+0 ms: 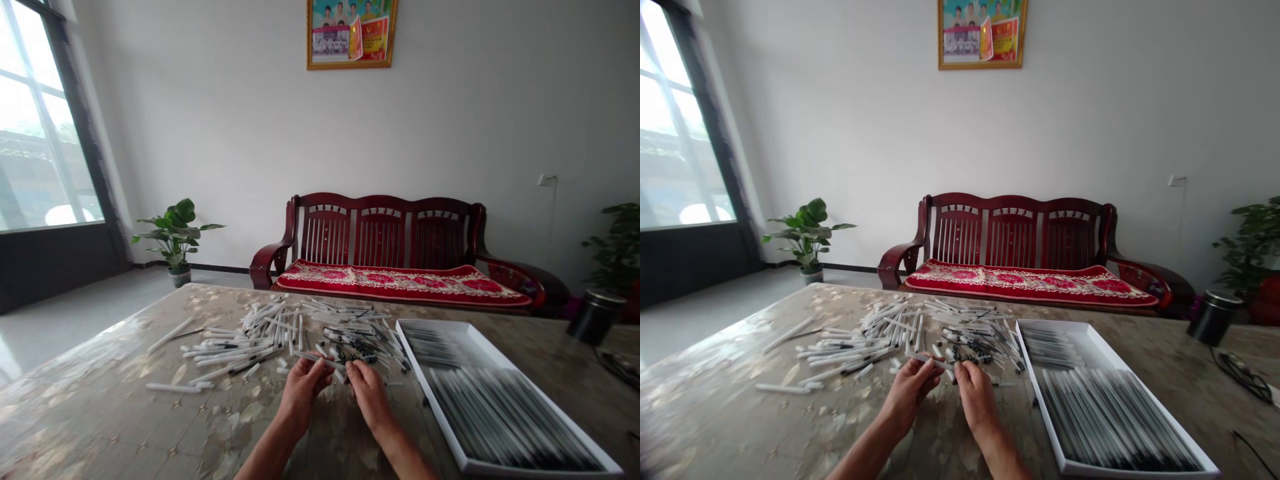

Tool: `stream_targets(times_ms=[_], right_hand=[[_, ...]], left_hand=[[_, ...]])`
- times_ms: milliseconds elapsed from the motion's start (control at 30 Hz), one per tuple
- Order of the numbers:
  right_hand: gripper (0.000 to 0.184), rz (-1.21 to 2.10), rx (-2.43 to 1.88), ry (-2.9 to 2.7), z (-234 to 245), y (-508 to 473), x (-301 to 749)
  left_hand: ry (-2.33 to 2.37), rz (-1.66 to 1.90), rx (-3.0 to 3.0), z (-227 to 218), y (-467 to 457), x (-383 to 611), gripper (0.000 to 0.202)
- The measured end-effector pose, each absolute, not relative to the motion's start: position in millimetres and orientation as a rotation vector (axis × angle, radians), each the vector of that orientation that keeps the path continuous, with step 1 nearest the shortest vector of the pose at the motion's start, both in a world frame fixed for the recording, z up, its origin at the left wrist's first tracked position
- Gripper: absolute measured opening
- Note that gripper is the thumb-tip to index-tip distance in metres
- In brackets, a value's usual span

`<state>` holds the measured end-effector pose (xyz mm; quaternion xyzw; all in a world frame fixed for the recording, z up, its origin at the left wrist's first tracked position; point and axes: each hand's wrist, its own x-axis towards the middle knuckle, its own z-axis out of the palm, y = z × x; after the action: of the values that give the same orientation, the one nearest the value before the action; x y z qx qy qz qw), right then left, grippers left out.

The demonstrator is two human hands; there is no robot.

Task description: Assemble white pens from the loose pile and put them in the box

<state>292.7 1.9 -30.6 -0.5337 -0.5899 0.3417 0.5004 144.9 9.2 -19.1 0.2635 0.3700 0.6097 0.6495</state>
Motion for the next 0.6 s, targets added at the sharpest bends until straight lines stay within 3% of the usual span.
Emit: stream_targets(times_ms=[200,500,600], right_hand=[[0.040,0.935,-1.243,-1.383,-29,6,296],[0.021,0.581,-1.231,-1.571,-24,-1,295],[0.026,0.638,-1.226,-1.492,-26,0,293]], left_hand=[[0.842,1.394,0.614,-21,9,148,0.045],[0.851,1.454,0.549,-31,11,152,0.040],[0.855,1.467,0.526,-31,13,151,0.032]])
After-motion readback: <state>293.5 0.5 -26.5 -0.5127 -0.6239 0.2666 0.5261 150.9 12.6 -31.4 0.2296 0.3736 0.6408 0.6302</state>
